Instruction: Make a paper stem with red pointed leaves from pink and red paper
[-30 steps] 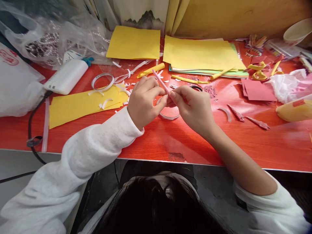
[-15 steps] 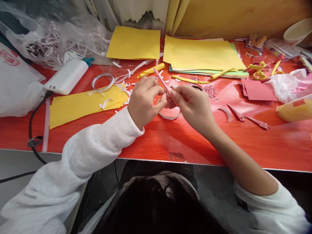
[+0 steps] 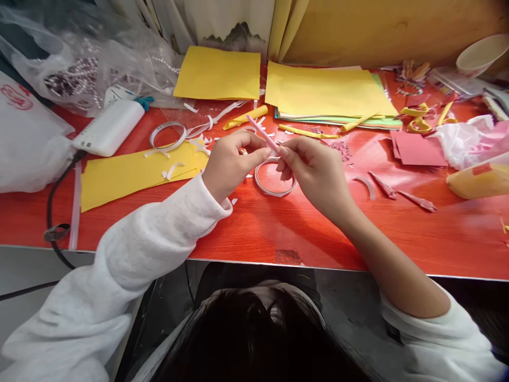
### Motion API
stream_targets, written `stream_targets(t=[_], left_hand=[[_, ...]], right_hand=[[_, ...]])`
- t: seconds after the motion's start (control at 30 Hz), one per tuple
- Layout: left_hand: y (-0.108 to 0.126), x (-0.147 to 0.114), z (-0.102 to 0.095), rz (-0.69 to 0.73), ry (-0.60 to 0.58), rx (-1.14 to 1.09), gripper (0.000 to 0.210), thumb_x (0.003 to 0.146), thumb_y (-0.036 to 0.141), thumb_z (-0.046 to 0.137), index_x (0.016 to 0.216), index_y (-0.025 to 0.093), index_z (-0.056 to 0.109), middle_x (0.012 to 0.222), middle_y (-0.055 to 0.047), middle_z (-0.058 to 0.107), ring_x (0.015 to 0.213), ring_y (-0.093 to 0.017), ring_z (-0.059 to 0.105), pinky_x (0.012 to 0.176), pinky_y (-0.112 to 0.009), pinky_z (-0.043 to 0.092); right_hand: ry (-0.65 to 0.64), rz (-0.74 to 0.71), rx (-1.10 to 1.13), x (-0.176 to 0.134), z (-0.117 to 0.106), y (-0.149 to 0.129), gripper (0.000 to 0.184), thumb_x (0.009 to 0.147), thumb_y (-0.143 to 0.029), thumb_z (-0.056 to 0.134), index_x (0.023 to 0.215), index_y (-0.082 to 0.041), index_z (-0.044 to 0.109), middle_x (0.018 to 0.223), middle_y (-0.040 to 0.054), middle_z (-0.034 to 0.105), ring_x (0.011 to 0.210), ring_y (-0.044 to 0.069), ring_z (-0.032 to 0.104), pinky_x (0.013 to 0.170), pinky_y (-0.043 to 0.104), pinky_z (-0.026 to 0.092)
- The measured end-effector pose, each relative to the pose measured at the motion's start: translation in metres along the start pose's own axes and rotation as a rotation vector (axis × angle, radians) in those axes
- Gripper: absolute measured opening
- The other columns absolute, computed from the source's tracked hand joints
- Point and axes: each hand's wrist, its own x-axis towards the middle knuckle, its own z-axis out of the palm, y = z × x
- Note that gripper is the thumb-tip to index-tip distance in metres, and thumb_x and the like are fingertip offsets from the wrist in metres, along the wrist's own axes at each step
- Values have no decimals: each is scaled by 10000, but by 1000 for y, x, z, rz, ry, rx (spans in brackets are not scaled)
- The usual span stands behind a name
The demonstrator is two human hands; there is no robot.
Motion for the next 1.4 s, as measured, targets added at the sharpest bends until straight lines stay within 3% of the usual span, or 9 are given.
stream_targets(t=[0.13, 0.27, 0.4, 0.63, 0.87, 1.2, 1.4], left_hand=[[2, 0, 1, -12, -41, -7, 7, 738, 171, 652, 733, 166, 653, 780, 8, 657, 783, -131, 601, 743, -283, 480], [4, 0, -1, -68, -123, -64, 132, 749, 286, 670, 748, 155, 666, 764, -9, 664, 782, -141, 612, 720, -277, 486], [6, 0, -3, -95, -175, -88, 146, 765, 308, 660, 746, 164, 679, 751, 3, 672, 778, -132, 619, 719, -263, 496], [-3, 1, 2, -102, -95, -119, 186, 733, 345, 700, 737, 160, 675, 737, -15, 675, 760, -133, 623, 695, -259, 505], [-4, 2, 2, -67, -40, -134, 171, 745, 311, 697, 685, 164, 635, 695, -2, 645, 729, -117, 610, 689, -249, 500], [-6, 2, 3, -85, -117, -224, 190, 768, 363, 670, 759, 177, 638, 793, -9, 653, 723, -118, 617, 586, -236, 491], [-7, 3, 4, -113, -73, -206, 249, 751, 390, 679, 684, 156, 625, 672, -11, 634, 645, -105, 605, 561, -234, 477]], right_hand=[[-4, -19, -79, 1, -2, -1, 269, 924, -373, 457, 762, -184, 562, 638, -14, 583, 523, 73, 518, 537, 238, 405], [-79, -16, -112, 2, -3, -3, 278, 923, -338, 471, 714, -174, 553, 628, -8, 586, 516, 70, 506, 531, 236, 389], [-48, -8, -155, 2, -3, -2, 255, 922, -297, 477, 716, -169, 556, 620, -12, 581, 519, 73, 509, 544, 241, 383], [-19, -20, -217, 2, -2, -1, 209, 910, -299, 497, 750, -193, 579, 630, -2, 592, 534, 101, 509, 551, 265, 375], [-100, -35, -106, 1, -3, -2, 134, 915, -303, 487, 920, -209, 583, 693, -11, 577, 571, 94, 518, 590, 261, 408], [-70, -52, -113, 1, -2, 1, 208, 884, -222, 512, 1087, -232, 560, 678, -21, 589, 600, 118, 559, 627, 280, 444], [-61, -102, -169, 0, 0, 0, 225, 881, -214, 515, 1101, -240, 549, 692, -18, 597, 592, 118, 553, 619, 279, 436]])
